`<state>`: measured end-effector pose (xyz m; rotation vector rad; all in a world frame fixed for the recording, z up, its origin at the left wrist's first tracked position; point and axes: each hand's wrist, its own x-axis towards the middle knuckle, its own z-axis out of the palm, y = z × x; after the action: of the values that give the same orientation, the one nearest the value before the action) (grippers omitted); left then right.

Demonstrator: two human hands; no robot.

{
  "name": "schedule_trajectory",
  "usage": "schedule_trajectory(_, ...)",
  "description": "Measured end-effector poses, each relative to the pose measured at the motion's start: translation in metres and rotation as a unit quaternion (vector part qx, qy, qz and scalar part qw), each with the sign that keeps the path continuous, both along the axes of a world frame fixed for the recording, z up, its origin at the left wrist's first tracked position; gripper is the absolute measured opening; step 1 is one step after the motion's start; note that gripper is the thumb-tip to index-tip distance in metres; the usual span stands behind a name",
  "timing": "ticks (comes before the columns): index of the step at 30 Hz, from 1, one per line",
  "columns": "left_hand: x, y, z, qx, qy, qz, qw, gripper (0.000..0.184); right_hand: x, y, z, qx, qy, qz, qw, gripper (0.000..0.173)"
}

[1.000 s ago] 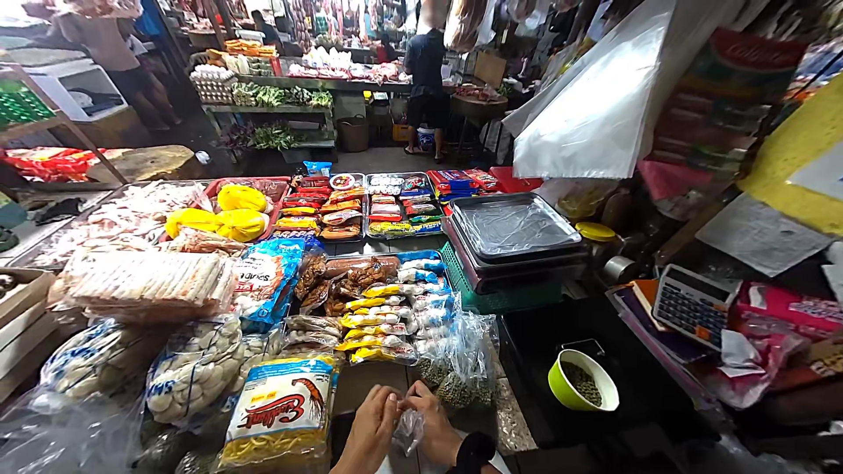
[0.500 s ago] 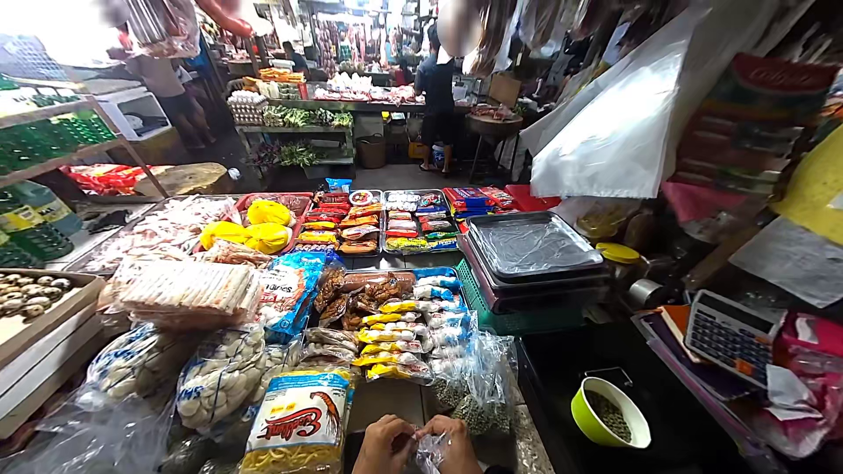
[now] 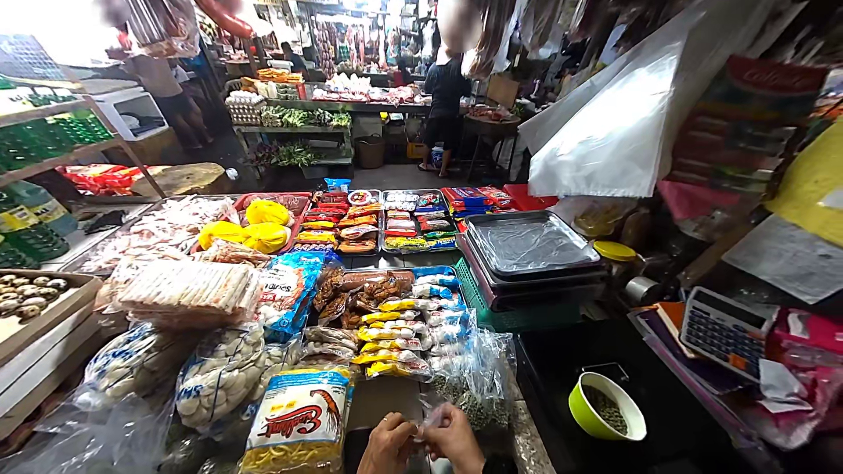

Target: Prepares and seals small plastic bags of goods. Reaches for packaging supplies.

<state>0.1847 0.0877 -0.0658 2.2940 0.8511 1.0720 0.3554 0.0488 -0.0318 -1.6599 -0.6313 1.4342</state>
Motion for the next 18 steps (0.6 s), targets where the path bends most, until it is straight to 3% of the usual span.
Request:
schedule_trajectory(2,0.001,-0.002,-0.007,0.038,-0.025,0.008,0.999,0.012,-0.007,0.008,0.008,-0.014,0.023,-0.077,0.997,0.058)
schedule_trajectory(4,0.002,-0.003,-0.011,0.052,-0.042,0.023,0.998,0.012,-0.013,0.01,0.01,0.0,0.015,-0.107,0.994,0.072)
schedule_trajectory(5,0.001,-0.004,-0.012,0.05,-0.047,0.031,0.997,0.011,-0.015,0.009,0.009,0.015,0.011,-0.111,0.994,0.068)
schedule_trajectory(8,0.0,-0.005,-0.015,0.034,-0.06,0.05,0.996,0.01,-0.015,0.004,0.004,0.069,0.025,-0.094,0.993,0.023)
schedule_trajectory(10,0.001,-0.006,-0.016,0.021,-0.07,0.058,0.996,0.009,-0.011,0.002,0.0,0.095,0.025,-0.053,0.994,0.011)
schedule_trajectory(16,0.005,-0.012,-0.018,-0.022,-0.09,0.085,0.992,0.01,-0.006,0.004,-0.006,0.104,-0.158,0.023,0.982,0.026)
schedule_trajectory(18,0.005,-0.013,-0.019,-0.049,-0.1,0.09,0.99,0.011,-0.008,0.003,-0.006,0.128,-0.193,0.04,0.972,0.019)
